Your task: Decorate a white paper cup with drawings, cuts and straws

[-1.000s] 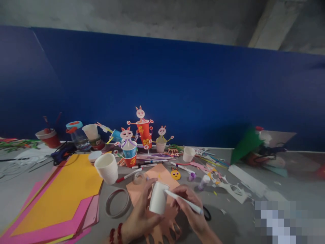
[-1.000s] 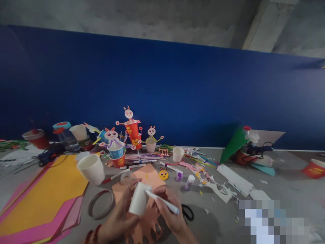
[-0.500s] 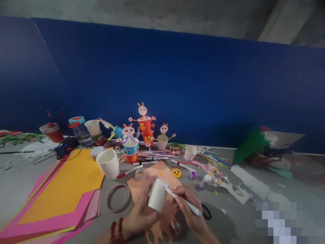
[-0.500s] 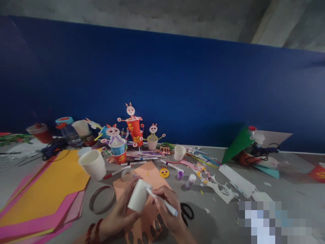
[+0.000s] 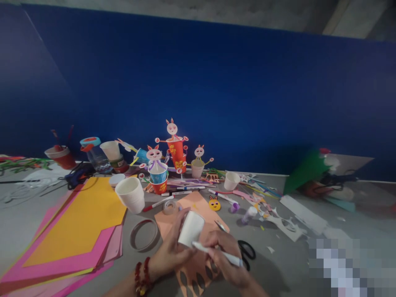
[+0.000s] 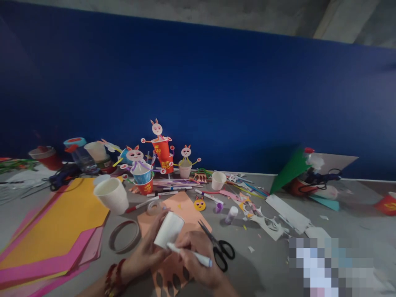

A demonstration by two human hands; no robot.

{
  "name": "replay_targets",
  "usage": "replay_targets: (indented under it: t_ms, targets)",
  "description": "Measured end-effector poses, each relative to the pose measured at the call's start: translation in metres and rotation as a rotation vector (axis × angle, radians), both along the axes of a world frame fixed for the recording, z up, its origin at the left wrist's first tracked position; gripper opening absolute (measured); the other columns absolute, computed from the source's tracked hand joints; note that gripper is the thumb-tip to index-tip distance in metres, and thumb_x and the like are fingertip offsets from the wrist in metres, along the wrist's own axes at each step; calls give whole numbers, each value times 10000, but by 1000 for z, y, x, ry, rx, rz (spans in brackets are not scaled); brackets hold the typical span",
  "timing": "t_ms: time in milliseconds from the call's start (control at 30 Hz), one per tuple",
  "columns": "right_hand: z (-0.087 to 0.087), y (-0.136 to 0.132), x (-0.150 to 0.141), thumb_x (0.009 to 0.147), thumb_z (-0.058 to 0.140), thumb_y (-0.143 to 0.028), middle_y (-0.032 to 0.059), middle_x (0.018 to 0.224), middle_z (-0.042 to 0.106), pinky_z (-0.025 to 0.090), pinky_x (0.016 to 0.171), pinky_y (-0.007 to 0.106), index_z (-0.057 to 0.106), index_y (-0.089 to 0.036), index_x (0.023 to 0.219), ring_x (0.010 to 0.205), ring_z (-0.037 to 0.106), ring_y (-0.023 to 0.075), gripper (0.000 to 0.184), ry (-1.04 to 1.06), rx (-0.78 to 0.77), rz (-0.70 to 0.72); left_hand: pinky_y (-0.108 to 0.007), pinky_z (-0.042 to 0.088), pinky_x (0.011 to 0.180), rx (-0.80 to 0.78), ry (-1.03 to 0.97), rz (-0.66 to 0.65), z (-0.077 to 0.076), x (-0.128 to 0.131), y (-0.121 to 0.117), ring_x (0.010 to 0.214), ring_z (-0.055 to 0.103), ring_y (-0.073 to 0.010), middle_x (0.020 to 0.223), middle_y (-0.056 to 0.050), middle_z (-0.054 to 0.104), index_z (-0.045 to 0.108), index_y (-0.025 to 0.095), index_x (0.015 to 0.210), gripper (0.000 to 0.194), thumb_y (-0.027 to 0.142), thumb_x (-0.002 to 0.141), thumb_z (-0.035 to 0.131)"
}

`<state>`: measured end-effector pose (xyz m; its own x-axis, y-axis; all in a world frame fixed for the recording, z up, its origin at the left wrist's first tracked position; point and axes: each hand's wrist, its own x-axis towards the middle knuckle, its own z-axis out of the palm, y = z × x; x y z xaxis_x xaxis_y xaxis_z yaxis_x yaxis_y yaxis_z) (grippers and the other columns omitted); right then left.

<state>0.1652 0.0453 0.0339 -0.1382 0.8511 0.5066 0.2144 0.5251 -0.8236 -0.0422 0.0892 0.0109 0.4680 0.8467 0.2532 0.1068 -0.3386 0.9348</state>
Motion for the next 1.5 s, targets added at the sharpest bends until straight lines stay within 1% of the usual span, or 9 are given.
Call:
replay_targets:
  t_ms: [300,500,600,767,933,1100,1233,1400,1500]
  targets:
    - [4,2,2,913,475,-207,2,704,680,454,561,251,656,-222,827,596,626,152,201,99,18,17,-502,162,1208,22,27,-56,2,2,0,1477,195,-350,1584,-119,262,216,241,1510,880,163,757,665]
    - [10,4,3,874,504,-180,9,705,705,482,608,267,690,-225,853,634,662,171,192,-50,182,-47,-502,190,1197,-6,-1,-54,1,2,1,1467,218,-352,1570,-130,283,243,231,1498,855,164,757,662]
    - [9,5,3,895,458,-139,-2,686,691,465,538,237,670,-219,848,561,632,141,231,27,140,-118,-500,186,1197,-20,-19,-36,-1,2,1,1460,232,-351,1570,-115,285,261,238,1495,876,101,714,633]
    - [4,5,2,868,516,-193,10,699,701,497,623,265,695,-217,832,647,671,171,184,-21,162,-33,-501,222,1183,-30,-27,-63,3,3,-1,1442,269,-359,1549,-130,320,271,228,1492,849,149,733,646]
    - [3,7,3,911,460,-159,7,680,704,483,514,237,671,-208,842,537,633,144,227,81,61,-166,-499,285,1149,-93,-31,-52,3,5,-2,1379,360,-362,1523,-130,344,272,246,1495,887,150,711,677]
    - [5,5,1,893,500,-229,25,694,694,496,580,285,679,-218,818,622,654,186,194,-4,149,-50,-486,271,1156,-94,-56,-65,7,5,-3,1418,290,-366,1540,-136,316,290,228,1474,843,183,726,676]
    - [0,7,4,941,438,-171,15,700,683,469,534,249,652,-208,862,568,620,151,231,65,95,-208,-448,356,1101,-167,-84,-78,13,6,-6,1372,357,-347,1541,-120,296,274,254,1473,860,161,709,659]
    - [-3,7,5,901,495,-241,25,702,683,495,619,294,667,-209,818,639,648,187,193,6,147,-80,-429,381,1075,-147,-93,-112,16,7,-6,1326,406,-326,1498,-114,335,284,249,1445,844,129,680,621]
    - [-3,8,5,925,458,-189,13,703,683,469,566,264,656,-208,867,581,616,158,208,45,119,-182,-434,394,1057,-188,-110,-107,15,7,-6,1295,432,-321,1492,-107,335,261,268,1450,845,140,692,612]
